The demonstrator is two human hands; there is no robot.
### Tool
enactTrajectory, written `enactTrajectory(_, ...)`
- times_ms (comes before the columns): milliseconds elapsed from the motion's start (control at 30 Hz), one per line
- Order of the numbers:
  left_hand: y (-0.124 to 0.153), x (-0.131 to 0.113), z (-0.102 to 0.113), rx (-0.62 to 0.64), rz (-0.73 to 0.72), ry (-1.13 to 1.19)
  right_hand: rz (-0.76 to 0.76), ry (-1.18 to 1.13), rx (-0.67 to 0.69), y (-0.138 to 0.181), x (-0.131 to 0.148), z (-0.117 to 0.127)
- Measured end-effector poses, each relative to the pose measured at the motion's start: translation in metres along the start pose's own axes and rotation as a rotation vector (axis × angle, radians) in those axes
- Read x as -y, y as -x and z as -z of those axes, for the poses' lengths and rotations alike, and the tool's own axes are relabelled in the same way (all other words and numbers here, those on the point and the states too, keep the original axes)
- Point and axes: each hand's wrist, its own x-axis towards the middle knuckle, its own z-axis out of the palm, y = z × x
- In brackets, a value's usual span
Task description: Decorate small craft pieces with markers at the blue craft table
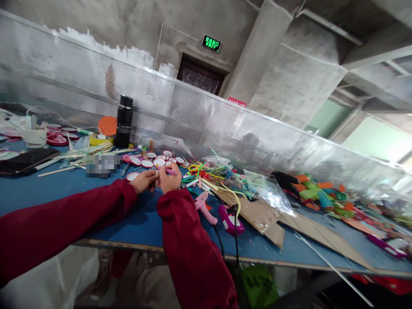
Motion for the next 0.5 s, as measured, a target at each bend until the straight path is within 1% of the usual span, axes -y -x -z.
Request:
enactTrajectory(233, -0.0004, 0.0008, 0.0005, -0.003, 0.004, 0.030, -0.009, 0.022, -0.023, -0.0005, 0.0022, 0.0017)
enactTrajectory(400, -0.0007, 0.0019, 0.0011, 0.003, 0.002, 0.016, 0.008, 0.003, 0.001, -0.0005, 0.0011, 0.0011)
enactTrajectory(500, -0.0001, 0.0008, 0.0016, -0.004, 0.014, 0.010, 0.018, 0.035, -0.060, -0.0036, -0.0033, 0.0029)
